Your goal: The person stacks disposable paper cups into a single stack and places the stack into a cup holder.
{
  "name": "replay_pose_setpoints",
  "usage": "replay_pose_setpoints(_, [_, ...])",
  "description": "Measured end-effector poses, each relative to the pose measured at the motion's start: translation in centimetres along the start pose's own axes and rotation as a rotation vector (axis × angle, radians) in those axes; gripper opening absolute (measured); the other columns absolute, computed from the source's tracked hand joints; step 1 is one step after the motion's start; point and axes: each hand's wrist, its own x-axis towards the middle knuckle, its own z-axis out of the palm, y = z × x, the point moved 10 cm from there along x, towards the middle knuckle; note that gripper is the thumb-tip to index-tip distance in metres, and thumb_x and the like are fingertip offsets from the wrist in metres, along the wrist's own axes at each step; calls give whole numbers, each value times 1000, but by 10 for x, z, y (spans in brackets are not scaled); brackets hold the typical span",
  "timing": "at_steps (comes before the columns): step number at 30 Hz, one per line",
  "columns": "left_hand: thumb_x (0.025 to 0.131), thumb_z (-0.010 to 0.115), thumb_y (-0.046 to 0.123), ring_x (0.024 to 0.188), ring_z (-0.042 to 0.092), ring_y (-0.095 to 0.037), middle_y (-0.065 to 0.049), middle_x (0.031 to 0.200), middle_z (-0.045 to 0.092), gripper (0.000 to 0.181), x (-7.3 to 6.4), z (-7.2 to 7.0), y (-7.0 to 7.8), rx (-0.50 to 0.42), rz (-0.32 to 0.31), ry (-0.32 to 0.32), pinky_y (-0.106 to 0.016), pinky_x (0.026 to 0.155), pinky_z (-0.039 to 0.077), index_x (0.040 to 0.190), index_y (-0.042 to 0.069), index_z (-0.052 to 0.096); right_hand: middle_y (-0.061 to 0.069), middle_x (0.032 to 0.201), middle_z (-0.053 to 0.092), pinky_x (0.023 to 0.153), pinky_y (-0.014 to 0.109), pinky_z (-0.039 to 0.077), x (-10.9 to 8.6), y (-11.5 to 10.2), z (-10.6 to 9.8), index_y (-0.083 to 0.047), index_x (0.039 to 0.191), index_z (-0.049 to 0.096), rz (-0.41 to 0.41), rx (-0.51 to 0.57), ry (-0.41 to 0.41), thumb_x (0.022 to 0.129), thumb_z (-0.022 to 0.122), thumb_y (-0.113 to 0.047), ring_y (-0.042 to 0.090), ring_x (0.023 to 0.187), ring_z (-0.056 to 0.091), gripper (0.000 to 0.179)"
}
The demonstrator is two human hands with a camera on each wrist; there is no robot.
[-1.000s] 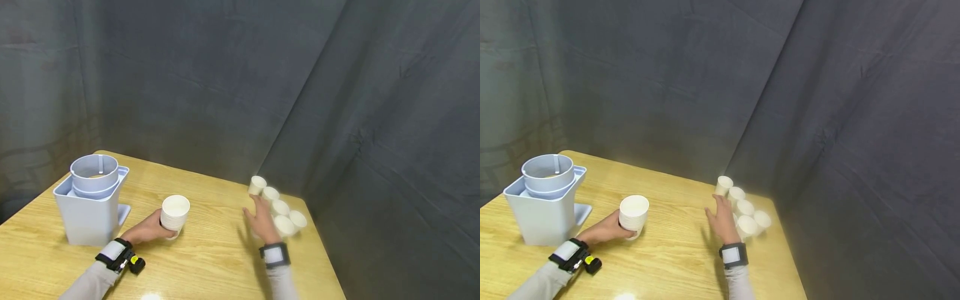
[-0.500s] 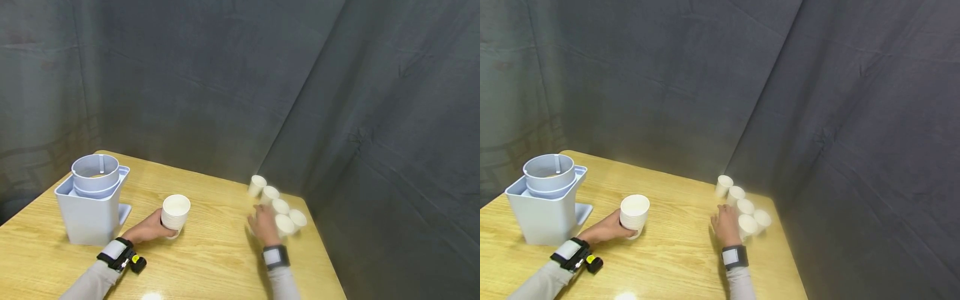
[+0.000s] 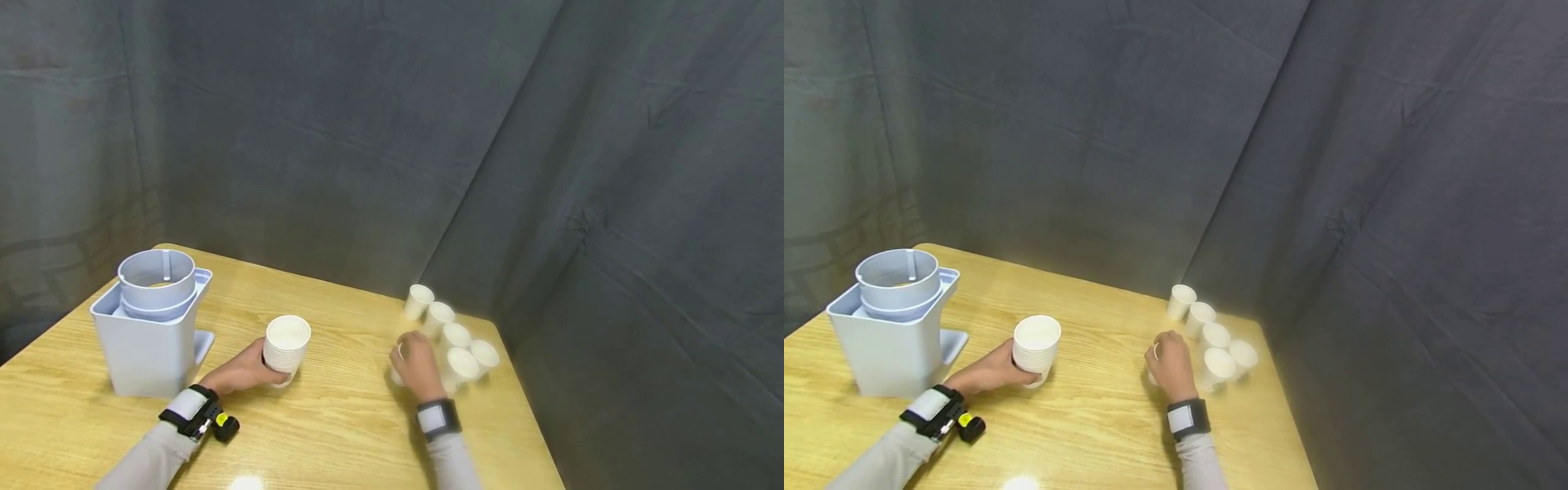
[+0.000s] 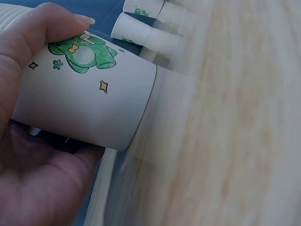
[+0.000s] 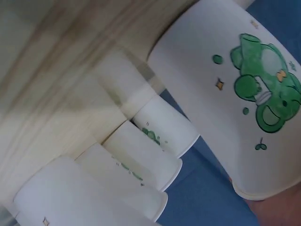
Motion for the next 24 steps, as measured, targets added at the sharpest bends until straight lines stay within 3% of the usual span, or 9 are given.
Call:
replay_pose_setpoints(10, [77,84,9,114,57,-31,-22,126,60,81,2,-1,-2,14,-11,4,-46,98,45,142,-7,39,6,95,68,79,39,56,4,-14,3,-6,95,70,-8,-7,59,83,70,-17,24,89,64,16])
replay_pose_setpoints(18, [78,84,9,116,56,-33,-24,128,59,82,0,0,-1,10,-16,5,-47,99,45,143,-8,38,2,104,61,85,38,53,18,-52,-15,-9,101,66,-53,191,141,81,66,-16,20,97,60,21])
replay_pose_setpoints(24, [78,84,9,116,56,-33,-24,128,59,81,0,0,0,13,-10,5,-47,99,44,143,-7,38,9,104,62,89,39,50,38,-101,-44,-8,104,64,-182,351,261,78,63,-9,21,99,59,26])
